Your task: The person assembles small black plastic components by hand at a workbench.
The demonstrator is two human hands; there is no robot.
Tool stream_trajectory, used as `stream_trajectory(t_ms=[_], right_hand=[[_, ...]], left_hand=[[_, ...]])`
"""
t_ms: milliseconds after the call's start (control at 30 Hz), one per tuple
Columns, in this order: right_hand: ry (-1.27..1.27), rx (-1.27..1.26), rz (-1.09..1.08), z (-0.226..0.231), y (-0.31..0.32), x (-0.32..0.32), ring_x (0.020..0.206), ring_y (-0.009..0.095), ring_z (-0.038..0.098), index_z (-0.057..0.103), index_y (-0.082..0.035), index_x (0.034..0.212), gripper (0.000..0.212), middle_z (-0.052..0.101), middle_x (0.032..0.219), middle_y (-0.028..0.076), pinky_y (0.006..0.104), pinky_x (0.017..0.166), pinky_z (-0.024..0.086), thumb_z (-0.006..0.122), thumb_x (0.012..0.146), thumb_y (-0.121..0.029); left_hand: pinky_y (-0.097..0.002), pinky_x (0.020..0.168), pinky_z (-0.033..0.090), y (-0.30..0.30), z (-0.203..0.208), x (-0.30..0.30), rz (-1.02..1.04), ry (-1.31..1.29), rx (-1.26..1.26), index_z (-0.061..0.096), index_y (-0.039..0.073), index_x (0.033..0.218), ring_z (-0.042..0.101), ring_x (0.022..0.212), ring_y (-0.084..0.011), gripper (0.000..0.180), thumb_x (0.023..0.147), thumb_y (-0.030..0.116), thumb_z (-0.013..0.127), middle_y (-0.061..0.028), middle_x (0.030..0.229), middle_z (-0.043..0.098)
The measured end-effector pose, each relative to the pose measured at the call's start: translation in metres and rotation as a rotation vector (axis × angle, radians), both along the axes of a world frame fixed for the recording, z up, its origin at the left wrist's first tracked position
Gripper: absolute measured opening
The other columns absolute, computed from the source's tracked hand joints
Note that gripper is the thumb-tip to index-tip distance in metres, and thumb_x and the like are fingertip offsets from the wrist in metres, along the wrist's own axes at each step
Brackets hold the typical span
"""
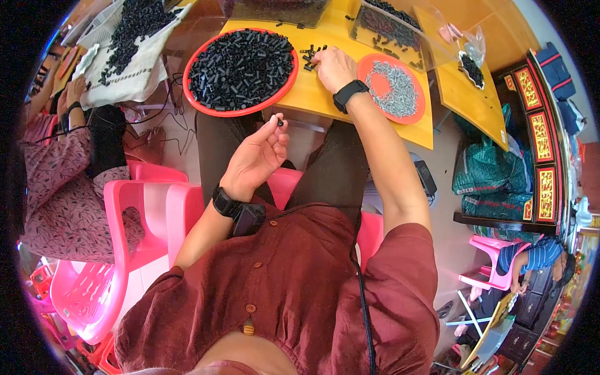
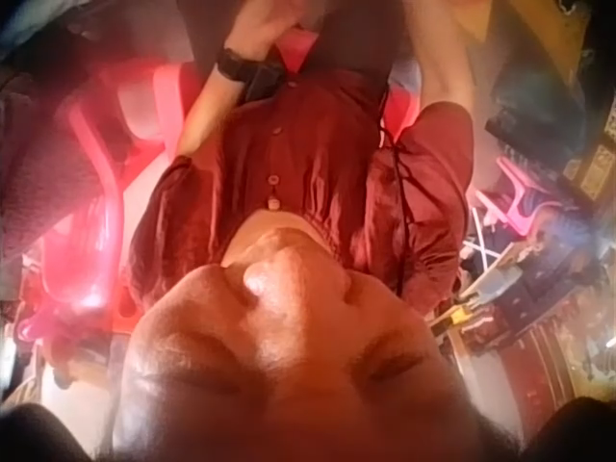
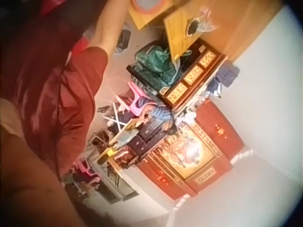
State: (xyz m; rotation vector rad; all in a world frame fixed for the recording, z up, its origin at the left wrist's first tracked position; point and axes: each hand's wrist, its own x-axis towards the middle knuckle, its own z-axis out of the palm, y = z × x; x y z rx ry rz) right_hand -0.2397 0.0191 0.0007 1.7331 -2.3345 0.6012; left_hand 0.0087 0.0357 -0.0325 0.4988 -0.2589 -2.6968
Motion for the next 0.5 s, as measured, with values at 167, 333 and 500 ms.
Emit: stream_trajectory(t_ms=[167, 333, 500], right_hand=[[-0.026, 0.032, 0.041, 0.001, -0.001, -0.002, 0.088, 0.035, 0.062, 0.071, -0.010, 0.087, 0.017, 0.065, 0.093, 0.016, 0.0439, 0.078, 0.050, 0.057, 0.077, -0.010], [0.000, -0.114, 0.089, -0.004, 0.001, -0.006, 0.085, 0.033, 0.063, 0.068, -0.005, 0.080, 0.012, 0.066, 0.091, 0.016, 0.0415, 0.075, 0.051, 0.060, 0.077, -0.014], [-0.364, -0.270, 0.074, 0.009, 0.022, 0.012, 0.068, 0.022, 0.064, 0.065, -0.001, 0.087, 0.017, 0.067, 0.079, 0.012, 0.0309, 0.065, 0.051, 0.063, 0.077, -0.015]], left_hand=[[-0.0205, 0.061, 0.045, 0.000, -0.002, 0.000, 0.009, -0.003, -0.006, 0.059, 0.010, 0.104, 0.055, 0.073, -0.0097, 0.016, 0.092, 0.020, 0.058, 0.0009, 0.092, 0.061], [-0.0203, 0.060, 0.044, 0.000, -0.003, -0.001, 0.005, -0.001, -0.010, 0.059, 0.010, 0.104, 0.054, 0.073, -0.0093, 0.015, 0.092, 0.021, 0.058, 0.0010, 0.092, 0.061], [-0.0204, 0.060, 0.045, -0.001, -0.008, -0.001, 0.002, 0.005, 0.000, 0.058, 0.010, 0.102, 0.055, 0.073, -0.0096, 0.015, 0.093, 0.021, 0.057, 0.0008, 0.091, 0.062]])
